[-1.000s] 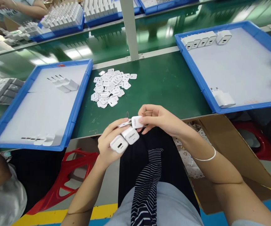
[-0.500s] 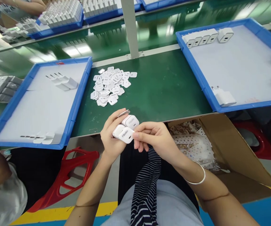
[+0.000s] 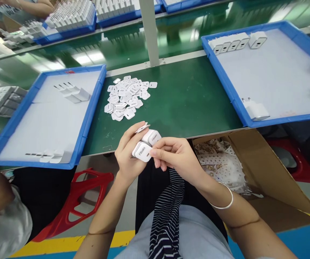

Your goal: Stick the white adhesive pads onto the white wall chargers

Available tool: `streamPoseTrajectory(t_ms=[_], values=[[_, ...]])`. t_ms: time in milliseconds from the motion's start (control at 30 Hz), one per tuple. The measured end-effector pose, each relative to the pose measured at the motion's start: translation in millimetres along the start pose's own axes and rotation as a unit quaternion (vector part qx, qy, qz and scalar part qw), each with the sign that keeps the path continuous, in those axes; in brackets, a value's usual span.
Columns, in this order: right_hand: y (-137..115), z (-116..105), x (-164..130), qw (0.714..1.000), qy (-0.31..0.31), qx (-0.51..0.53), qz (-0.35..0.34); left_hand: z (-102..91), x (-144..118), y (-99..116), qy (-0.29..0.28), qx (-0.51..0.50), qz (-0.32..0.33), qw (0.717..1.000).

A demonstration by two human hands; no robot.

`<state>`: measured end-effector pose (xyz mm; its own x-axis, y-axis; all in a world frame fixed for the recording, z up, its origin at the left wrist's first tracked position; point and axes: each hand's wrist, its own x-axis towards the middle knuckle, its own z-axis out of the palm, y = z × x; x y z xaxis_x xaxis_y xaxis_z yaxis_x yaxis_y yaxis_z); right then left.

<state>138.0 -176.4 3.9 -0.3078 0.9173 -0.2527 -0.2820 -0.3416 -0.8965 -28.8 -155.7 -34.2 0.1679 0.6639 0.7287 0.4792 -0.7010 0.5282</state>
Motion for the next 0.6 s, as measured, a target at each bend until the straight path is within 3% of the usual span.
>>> streamPoseTrajectory(t_ms=[433, 600], values=[[1.5, -6.0, 6.6, 0.999, -0.008, -0.013, 0.035, -2.8, -4.0, -11.5, -0.045, 0.030, 0.073, 0.996], [7.6, -5.3, 6.4, 1.000, 0.009, -0.025, 0.010, -1.4, -5.7, -13.3, -0.059, 0.020, 0.083, 0.995]])
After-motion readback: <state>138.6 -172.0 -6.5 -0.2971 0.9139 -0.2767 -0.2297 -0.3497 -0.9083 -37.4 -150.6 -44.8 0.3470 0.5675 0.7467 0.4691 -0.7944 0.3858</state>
